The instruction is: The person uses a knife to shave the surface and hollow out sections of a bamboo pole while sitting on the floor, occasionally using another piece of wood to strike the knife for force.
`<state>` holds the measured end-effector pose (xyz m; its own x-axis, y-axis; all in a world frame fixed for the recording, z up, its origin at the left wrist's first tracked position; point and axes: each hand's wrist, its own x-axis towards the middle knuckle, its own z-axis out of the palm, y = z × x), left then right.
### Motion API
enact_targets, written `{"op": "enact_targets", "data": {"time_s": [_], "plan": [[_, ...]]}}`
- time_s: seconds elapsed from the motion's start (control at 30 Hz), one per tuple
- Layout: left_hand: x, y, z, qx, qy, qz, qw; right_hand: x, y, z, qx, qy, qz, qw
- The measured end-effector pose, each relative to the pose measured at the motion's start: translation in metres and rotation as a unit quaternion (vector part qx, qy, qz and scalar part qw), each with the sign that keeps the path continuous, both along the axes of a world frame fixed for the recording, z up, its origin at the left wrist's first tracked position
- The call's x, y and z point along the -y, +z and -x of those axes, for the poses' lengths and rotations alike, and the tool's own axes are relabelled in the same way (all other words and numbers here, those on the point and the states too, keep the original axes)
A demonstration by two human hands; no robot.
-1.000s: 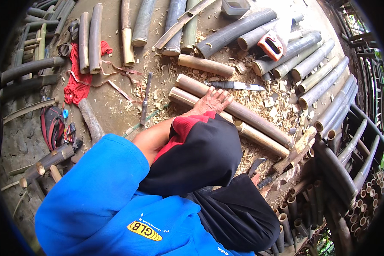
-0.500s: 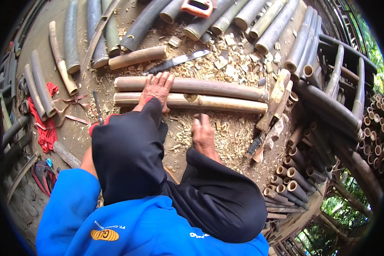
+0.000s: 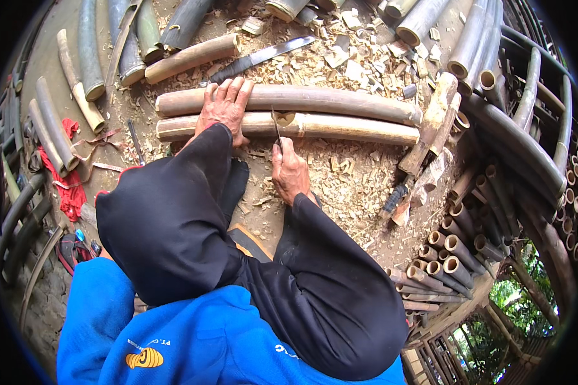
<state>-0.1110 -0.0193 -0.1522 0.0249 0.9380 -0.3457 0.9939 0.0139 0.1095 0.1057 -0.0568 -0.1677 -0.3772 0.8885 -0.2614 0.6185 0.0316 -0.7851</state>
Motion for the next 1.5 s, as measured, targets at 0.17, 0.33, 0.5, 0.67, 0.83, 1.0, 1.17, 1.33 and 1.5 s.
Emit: {"op": "enact_targets", "data": {"time_s": [0.17, 0.33, 0.5, 0.67, 0.83, 1.0, 1.17, 1.33, 1.5], "plan": [[-0.002, -0.001, -0.002, 0.004, 0.002, -0.002, 1.000, -0.005, 0.008, 0.005, 0.087, -0.014, 0.010, 0.996], [-0.006, 0.001, -0.003, 0.003, 0.002, -0.005, 1.000, -0.012, 0.018, -0.001, 0.115, 0.001, 0.029, 0.993], [0.000, -0.002, -0.001, 0.002, 0.002, -0.013, 1.000, -0.010, 0.033, -0.010, 0.043, -0.014, 0.047, 0.998], [-0.002, -0.001, -0.001, 0.001, 0.001, -0.010, 1.000, -0.007, 0.018, -0.032, 0.032, -0.070, 0.040, 0.996], [-0.002, -0.002, -0.001, 0.002, 0.002, -0.005, 1.000, -0.013, 0.013, -0.037, 0.034, -0.066, 0.048, 0.996], [-0.001, -0.003, -0.001, 0.009, 0.005, -0.004, 1.000, -0.018, 0.013, -0.033, 0.035, -0.059, 0.035, 0.997], [0.001, -0.005, -0.002, 0.011, 0.008, -0.011, 1.000, -0.023, 0.024, -0.028, 0.100, -0.056, 0.011, 0.993], [-0.003, 0.005, -0.006, 0.002, 0.013, 0.007, 1.000, -0.028, 0.024, -0.034, 0.168, -0.022, -0.002, 0.986], [-0.004, 0.007, 0.000, 0.017, -0.003, 0.001, 1.000, -0.026, 0.025, -0.042, 0.145, -0.005, -0.035, 0.989]]}}
